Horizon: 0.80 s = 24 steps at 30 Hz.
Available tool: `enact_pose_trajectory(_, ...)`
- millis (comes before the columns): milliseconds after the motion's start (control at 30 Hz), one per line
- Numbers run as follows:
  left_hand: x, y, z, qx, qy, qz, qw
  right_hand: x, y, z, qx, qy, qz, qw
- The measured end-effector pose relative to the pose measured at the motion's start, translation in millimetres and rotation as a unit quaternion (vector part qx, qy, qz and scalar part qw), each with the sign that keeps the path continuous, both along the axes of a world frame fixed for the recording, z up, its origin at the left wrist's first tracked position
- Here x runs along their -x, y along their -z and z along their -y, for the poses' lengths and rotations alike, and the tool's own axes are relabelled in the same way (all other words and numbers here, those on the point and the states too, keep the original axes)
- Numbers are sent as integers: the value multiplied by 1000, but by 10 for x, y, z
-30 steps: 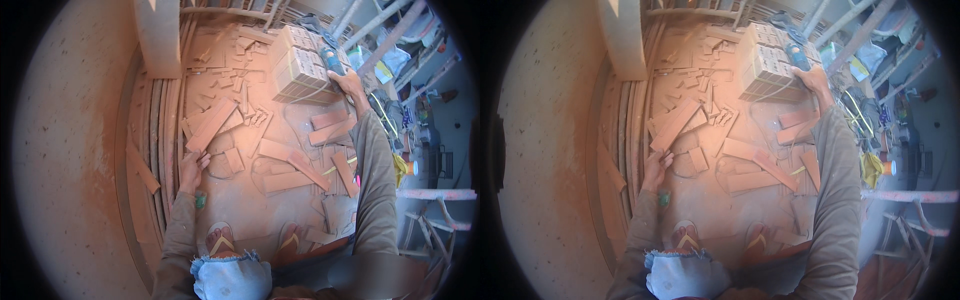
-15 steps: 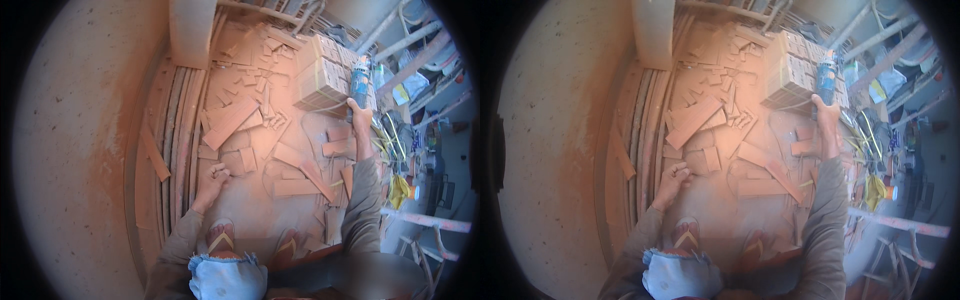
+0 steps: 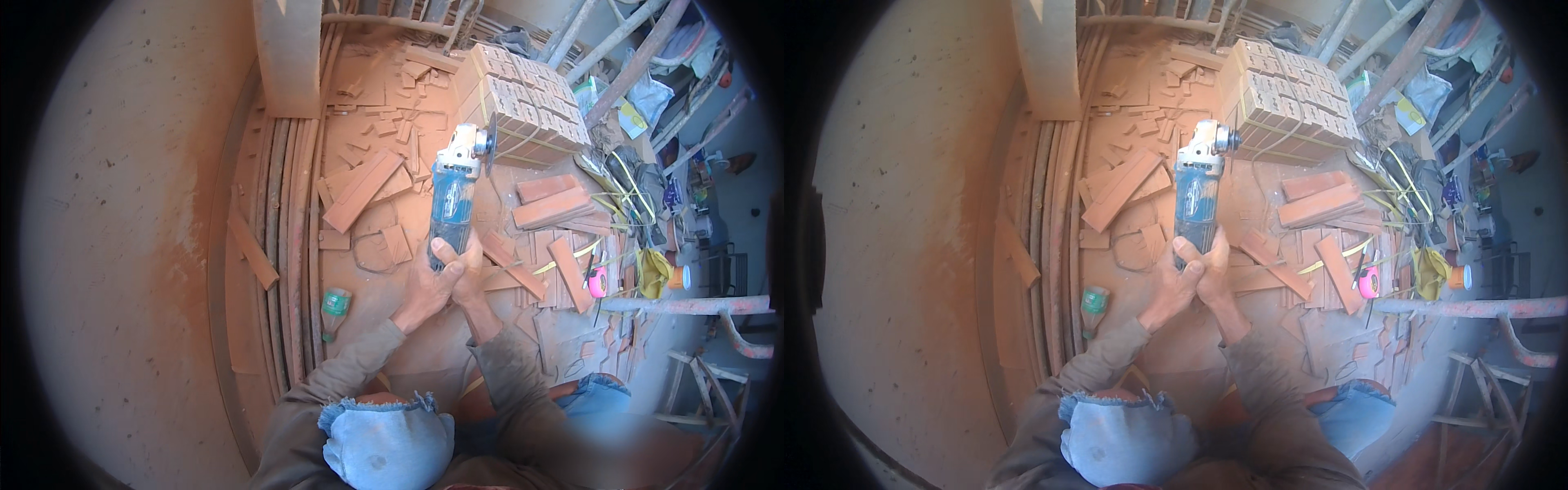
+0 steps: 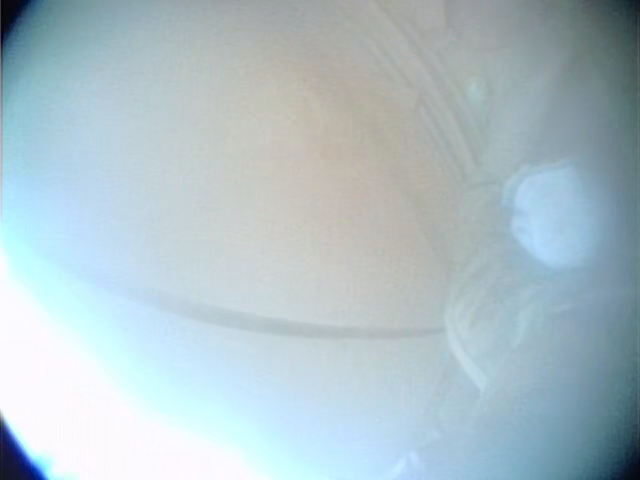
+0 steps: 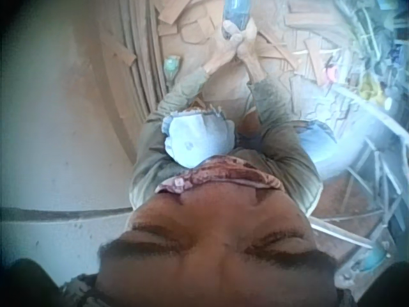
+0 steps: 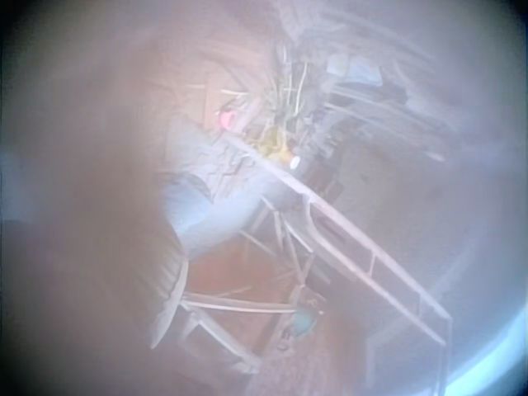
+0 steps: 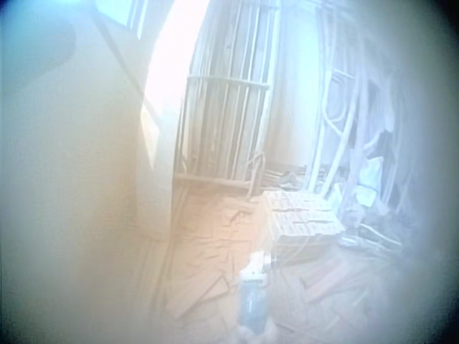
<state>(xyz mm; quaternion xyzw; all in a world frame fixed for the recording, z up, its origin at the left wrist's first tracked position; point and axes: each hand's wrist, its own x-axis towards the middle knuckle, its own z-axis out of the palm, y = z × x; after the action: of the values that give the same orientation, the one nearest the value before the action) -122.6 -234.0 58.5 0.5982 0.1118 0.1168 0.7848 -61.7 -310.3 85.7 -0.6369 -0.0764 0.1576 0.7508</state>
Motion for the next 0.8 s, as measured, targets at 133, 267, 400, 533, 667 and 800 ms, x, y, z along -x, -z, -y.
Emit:
enact_pose_trajectory(133,179,10,-112,14,27,36,999,150,38,7,8,-23,19,1000)
enact_pose_trajectory(267,266,19,-258,83,129,-13,988,-117,62,69,-125,-176,-158,964)
enact_pose_trajectory(400,361,136,-315,343,187,-39,920,-303,203,-54,-216,-264,-338,877)
enact_pose_trajectory(533,378,136,-468,372,226,-118,892,-246,307,-53,-5,-153,-244,958)
enact_pose_trajectory(667,399,168,-400,136,163,-101,972,-17,427,-125,190,-45,-11,981)
enact_pose_trajectory(800,427,82,-394,136,187,-86,969,55,384,-73,140,-13,9,990)
